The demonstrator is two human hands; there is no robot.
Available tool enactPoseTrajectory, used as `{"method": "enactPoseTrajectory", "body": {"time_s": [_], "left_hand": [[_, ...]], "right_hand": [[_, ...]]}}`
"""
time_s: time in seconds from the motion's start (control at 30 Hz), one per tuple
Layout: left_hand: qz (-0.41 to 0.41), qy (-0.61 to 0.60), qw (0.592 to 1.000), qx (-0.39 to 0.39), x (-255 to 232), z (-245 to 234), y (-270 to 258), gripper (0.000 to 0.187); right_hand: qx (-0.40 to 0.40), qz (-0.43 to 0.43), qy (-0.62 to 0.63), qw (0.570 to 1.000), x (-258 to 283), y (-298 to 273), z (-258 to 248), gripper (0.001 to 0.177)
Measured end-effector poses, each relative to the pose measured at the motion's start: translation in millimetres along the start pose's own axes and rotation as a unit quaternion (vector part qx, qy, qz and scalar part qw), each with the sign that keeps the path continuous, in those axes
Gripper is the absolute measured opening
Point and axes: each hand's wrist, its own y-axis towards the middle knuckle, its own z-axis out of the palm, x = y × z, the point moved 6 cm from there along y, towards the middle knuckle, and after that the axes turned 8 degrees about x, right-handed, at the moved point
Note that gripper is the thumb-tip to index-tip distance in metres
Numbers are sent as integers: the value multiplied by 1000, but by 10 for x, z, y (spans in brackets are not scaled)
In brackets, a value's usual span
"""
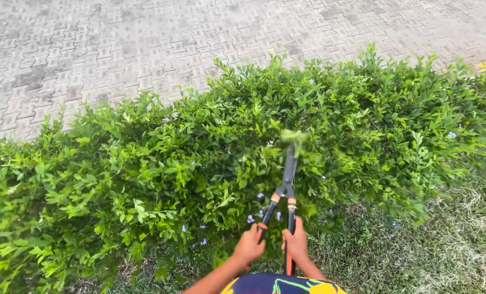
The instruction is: Trimming a garden hedge using manual hedge shears.
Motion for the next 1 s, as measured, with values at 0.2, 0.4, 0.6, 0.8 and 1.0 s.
{"method": "enactPoseTrajectory", "body": {"time_s": [0.2, 0.4, 0.6, 0.8, 1.0], "left_hand": [[27, -33, 999, 0, -102, 58, -27, 38], [23, -67, 995, 66, -133, -162, -77, 39], [13, 58, 990, 129, -180, -999, -76, 38], [101, 103, 981, 131, -511, -1065, 167, 38], [43, -75, 995, 43, -623, -363, 178, 42]], "right_hand": [[-3, -11, 62, 998, 60, -2, -23, 62], [14, 30, 74, 997, 104, -178, -162, 63], [52, 42, -72, 995, 240, -243, -500, 67], [49, 40, 4, 998, 367, -207, -288, 63], [-23, -36, 69, 997, 342, 197, -28, 43]]}}
